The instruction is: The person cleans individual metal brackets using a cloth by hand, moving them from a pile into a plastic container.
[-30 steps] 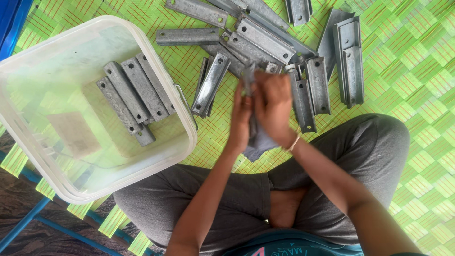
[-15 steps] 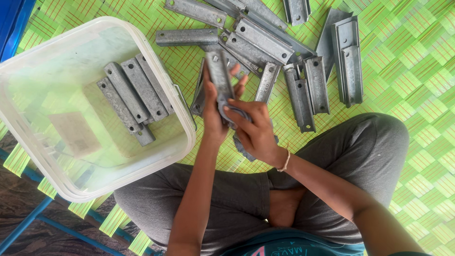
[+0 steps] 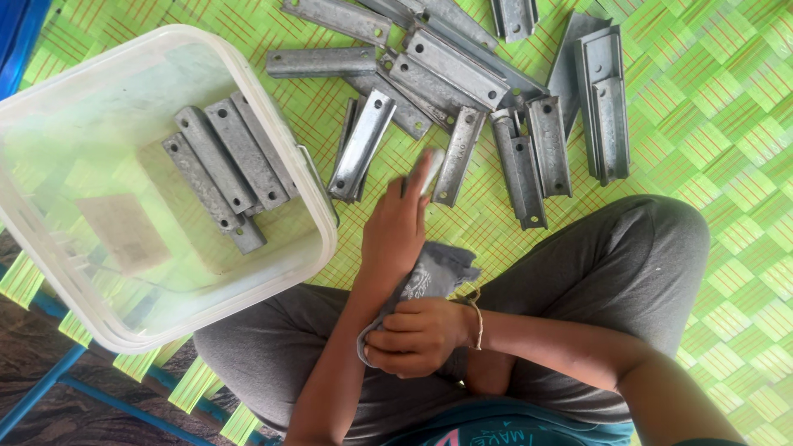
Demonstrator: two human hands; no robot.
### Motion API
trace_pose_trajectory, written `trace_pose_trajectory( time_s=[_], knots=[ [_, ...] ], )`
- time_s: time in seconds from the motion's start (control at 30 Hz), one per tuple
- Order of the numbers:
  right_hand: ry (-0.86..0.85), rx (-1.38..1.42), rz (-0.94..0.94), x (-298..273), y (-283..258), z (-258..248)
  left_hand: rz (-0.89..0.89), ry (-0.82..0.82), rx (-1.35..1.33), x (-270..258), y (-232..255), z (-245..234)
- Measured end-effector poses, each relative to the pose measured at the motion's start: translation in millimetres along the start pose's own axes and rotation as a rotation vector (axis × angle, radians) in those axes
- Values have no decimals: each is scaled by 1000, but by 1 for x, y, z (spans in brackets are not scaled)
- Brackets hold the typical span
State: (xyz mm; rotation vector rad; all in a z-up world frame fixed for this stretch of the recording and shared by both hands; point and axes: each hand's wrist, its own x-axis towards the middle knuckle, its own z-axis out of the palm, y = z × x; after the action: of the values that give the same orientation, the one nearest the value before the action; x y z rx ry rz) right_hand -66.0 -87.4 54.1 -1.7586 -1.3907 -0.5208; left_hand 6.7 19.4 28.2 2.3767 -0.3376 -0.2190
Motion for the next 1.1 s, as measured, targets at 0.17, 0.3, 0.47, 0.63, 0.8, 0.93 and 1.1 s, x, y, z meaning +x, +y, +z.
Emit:
trace_pose_trajectory(
  time_s=[0.17, 0.3, 0.47, 0.63, 0.8, 0.93, 1.1],
  knots=[
    [-64, 30, 77, 6, -4, -1, -128, 81, 154, 10, -30, 17],
    [-67, 41, 97, 7, -10, 5, -20, 237, 76, 27, -16, 8],
    [-64, 101, 98, 1, -18, 7, -162, 22, 499, 6, 5, -3],
    [-95, 125, 98, -1, -17, 8, -191, -142, 571, 3, -9, 15],
    [-102, 99, 158, -3, -13, 9, -46, 193, 506, 21, -17, 30],
    [-63, 94, 188, -4, -7, 7, 205, 304, 240, 40, -15, 42],
    [-44, 78, 194, -7, 2, 3, 54, 228, 142, 36, 3, 71]
  ],
)
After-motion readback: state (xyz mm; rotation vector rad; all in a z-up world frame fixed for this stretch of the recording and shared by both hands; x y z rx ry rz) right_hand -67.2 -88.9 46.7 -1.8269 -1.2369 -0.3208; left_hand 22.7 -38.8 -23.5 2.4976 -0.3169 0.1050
